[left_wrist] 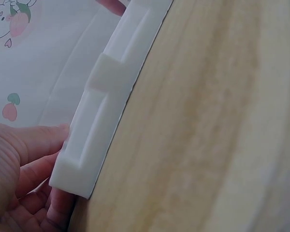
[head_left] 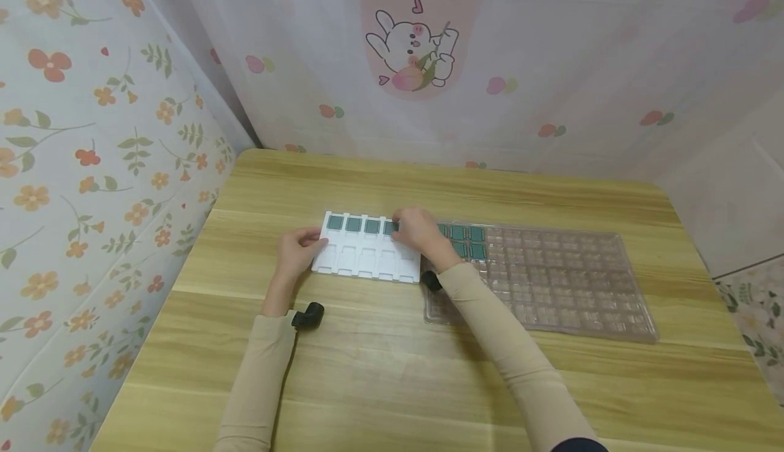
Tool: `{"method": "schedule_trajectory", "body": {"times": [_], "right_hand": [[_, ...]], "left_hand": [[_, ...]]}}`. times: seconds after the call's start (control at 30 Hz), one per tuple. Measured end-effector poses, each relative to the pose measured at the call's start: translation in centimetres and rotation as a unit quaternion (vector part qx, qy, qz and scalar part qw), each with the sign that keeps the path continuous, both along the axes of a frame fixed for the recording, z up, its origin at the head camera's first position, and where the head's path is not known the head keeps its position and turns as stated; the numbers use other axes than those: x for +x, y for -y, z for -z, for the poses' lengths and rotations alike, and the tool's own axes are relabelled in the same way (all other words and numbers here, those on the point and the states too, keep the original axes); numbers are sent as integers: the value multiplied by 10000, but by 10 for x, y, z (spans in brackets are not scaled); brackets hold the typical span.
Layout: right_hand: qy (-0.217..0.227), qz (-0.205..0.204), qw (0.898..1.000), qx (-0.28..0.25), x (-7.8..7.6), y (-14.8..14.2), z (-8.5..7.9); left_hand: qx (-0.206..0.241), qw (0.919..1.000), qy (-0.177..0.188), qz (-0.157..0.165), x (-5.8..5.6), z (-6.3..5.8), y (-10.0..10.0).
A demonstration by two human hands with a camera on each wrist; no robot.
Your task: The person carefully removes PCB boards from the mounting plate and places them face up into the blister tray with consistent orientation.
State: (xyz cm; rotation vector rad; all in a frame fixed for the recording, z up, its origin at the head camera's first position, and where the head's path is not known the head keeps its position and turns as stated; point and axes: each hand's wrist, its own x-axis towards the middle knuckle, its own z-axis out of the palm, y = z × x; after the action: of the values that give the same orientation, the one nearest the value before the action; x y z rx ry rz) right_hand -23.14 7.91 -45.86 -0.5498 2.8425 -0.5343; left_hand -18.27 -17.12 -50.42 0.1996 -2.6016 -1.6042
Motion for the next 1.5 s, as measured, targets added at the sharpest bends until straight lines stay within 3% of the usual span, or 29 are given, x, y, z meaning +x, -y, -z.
{"method": "schedule_trajectory", "body": {"times": [1.0,1.5], "right_hand": [[-41,74,10000,19,0,3,3],[130,53,9999,81,2,0,-7]], "left_hand": [[116,9999,-76,1,2,0,-4],[116,9999,-95,-62,3,-2,-4]]}}
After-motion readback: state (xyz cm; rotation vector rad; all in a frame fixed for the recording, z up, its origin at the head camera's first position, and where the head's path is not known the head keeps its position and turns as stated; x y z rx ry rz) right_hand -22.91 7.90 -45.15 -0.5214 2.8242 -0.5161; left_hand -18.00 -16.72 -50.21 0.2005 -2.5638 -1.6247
